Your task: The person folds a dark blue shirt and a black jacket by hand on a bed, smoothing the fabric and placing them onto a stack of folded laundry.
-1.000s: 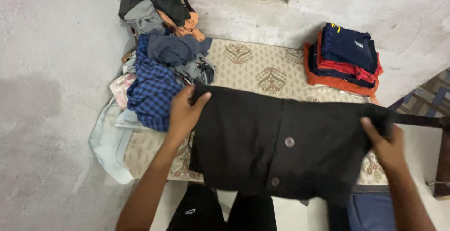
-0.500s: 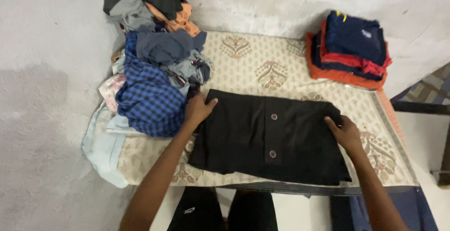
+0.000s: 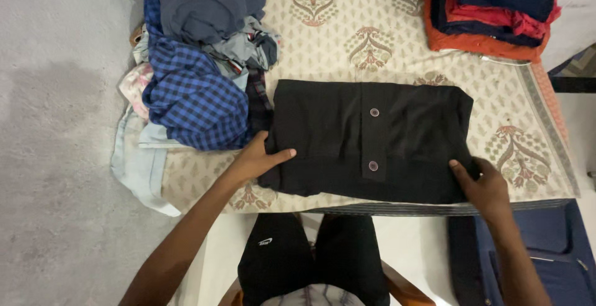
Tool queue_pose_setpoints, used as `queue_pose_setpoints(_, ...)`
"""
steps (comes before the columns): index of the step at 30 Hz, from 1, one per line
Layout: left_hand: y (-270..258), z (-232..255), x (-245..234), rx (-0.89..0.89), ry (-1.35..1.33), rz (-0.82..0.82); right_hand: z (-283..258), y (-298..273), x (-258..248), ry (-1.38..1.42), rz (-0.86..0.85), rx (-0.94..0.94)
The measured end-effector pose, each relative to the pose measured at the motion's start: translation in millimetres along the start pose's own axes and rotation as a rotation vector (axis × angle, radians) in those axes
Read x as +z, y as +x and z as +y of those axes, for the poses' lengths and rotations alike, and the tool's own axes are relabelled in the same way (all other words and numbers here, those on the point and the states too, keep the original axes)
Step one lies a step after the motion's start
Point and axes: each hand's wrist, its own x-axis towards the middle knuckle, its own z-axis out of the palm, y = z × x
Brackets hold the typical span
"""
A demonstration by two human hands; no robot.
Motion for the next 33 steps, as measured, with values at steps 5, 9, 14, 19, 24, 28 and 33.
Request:
queue_pose_setpoints(5,4.9,-1.6,-0.1,-0.137,-0.457,-0.056,-14.6,-11.7,-16.4,0.357,0.053,0.037)
queue_pose_setpoints(9,-1.7,-3.5,-3.1,-0.151,-0.414,-0.034,-2.3,-14.5,-5.8,0.354,0.066,0.033)
queue_pose_setpoints(14,-11.6,2.2,-0.8,-0.157,-0.109,0.050,-2.7,-31.0,-1.0,0.037,0.182,-0.081)
queue_pose_setpoints(19,-8.5,-4.8,5.3,-0.009,-0.018,0.094,-46.9,-47.2,-8.0,-0.217,0.491,-0.512)
queue_pose_setpoints(24,3.3,-15.8,3.7,-0.057,0.005,0.071,-126.1,-34.1,9.4,-0.064,0.427,-0.821)
queue_pose_setpoints(28,-2.0,-14.5,1.6,-0.064,-0.202,0.042,-172.6,1.6,54.5,-0.133,0.369,-0.882)
queue_pose_setpoints(33,-4.4,8.8,3.5,-0.317,-0.293,0.011,-178.3,16.3,118.3,-0.155,0.166,-0.780)
